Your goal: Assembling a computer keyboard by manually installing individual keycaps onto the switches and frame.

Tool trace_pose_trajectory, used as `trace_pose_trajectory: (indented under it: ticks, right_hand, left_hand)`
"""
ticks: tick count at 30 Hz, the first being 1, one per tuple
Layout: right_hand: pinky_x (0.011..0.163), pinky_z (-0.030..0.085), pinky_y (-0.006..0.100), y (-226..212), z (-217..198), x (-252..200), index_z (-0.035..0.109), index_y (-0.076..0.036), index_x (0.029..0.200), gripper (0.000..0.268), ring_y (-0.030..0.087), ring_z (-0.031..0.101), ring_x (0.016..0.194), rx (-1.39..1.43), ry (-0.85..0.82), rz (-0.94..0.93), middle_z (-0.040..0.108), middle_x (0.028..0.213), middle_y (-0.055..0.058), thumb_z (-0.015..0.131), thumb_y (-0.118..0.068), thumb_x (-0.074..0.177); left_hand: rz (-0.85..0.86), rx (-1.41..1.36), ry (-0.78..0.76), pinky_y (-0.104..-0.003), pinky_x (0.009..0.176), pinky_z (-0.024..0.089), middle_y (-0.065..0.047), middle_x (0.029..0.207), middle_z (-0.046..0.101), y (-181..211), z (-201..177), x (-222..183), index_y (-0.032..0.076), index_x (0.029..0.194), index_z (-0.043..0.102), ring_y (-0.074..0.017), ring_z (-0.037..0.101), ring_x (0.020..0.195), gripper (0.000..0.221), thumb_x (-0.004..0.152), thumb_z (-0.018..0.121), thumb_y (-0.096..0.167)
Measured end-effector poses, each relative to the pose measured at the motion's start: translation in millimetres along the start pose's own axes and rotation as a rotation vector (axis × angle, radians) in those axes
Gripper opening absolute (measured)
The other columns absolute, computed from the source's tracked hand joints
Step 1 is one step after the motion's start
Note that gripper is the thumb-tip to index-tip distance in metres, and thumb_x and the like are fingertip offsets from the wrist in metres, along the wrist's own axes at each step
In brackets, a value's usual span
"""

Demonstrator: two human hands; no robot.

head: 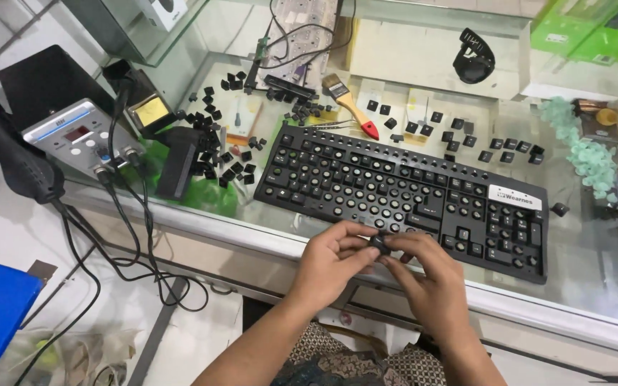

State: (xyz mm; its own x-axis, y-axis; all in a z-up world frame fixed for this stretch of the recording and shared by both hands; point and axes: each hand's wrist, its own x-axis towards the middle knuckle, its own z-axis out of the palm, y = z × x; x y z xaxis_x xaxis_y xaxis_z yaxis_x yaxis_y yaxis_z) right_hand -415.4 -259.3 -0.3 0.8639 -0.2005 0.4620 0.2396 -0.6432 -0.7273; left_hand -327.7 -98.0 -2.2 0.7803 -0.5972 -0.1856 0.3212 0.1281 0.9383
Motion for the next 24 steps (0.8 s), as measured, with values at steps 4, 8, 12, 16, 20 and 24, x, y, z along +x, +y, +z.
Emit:
trace_pose_trajectory:
  ticks: [4, 8, 12, 16, 20, 24]
  right_hand:
    - [0.098, 0.057, 0.035, -5.7, -4.1, 2.6, 0.074, -0.003, 0.107, 0.021, 0.024, 0.072, 0.106, 0.056, -0.045, 0.026, 0.077, 0.107, 0.01, 0.078, -0.01, 0.087]
    - [0.096, 0.057, 0.037, -6.3, -4.1, -1.0, 0.074, -0.004, 0.107, 0.02, 0.024, 0.073, 0.105, 0.018, -0.081, 0.049, 0.078, 0.107, 0.01, 0.076, -0.01, 0.089]
    - [0.088, 0.059, 0.032, -1.6, -1.5, -3.3, 0.075, -0.005, 0.105, 0.021, 0.021, 0.073, 0.099, 0.017, -0.112, 0.08, 0.079, 0.103, 0.008, 0.08, -0.01, 0.085]
    - [0.077, 0.067, 0.027, 1.6, 2.5, -12.7, 0.07, -0.007, 0.106, 0.024, 0.014, 0.076, 0.089, 0.159, -0.081, 0.404, 0.081, 0.1, 0.007, 0.08, -0.007, 0.084]
    - [0.082, 0.065, 0.028, 12.5, 8.5, -19.7, 0.068, -0.006, 0.109, 0.031, 0.015, 0.076, 0.093, 0.086, -0.023, 0.297, 0.079, 0.105, 0.007, 0.083, -0.009, 0.082]
    - [0.097, 0.056, 0.036, 17.0, 9.4, -17.5, 0.066, -0.006, 0.117, 0.036, 0.024, 0.072, 0.111, -0.047, -0.016, 0.074, 0.075, 0.118, 0.01, 0.081, -0.015, 0.085]
  left_hand:
    - [-0.037, 0.172, -0.038, -0.033, 0.081, 0.07, -0.014, 0.11, 0.079, 12.5, -3.7, -9.0, 0.004, 0.12, 0.066, -0.0228, 0.078, 0.093, 0.028, 0.092, 0.07, -0.002]
    - [0.281, 0.537, -0.053, -0.033, 0.094, 0.063, -0.009, 0.119, 0.071, 4.7, -8.9, -8.9, 0.009, 0.126, 0.069, -0.0231, 0.071, 0.108, 0.034, 0.092, 0.073, 0.01]
    - [0.523, 0.879, -0.148, -0.043, 0.108, 0.054, -0.013, 0.126, 0.069, -3.9, -16.3, -4.7, 0.005, 0.124, 0.067, -0.0292, 0.066, 0.118, 0.031, 0.093, 0.07, 0.005]
    - [0.57, 1.057, -0.169, -0.044, 0.105, 0.053, -0.009, 0.121, 0.073, 1.4, -18.6, -1.4, 0.007, 0.119, 0.068, -0.0274, 0.065, 0.116, 0.024, 0.095, 0.07, 0.011]
    - [0.779, 1.137, -0.239, -0.041, 0.096, 0.059, -0.011, 0.114, 0.073, 8.2, -23.6, 1.9, 0.003, 0.11, 0.071, -0.0284, 0.065, 0.109, 0.02, 0.091, 0.074, 0.005]
    - [0.707, 1.088, -0.245, -0.042, 0.11, 0.055, -0.012, 0.117, 0.074, 4.0, -40.9, 11.1, 0.007, 0.114, 0.071, -0.0263, 0.067, 0.113, 0.019, 0.095, 0.072, 0.01]
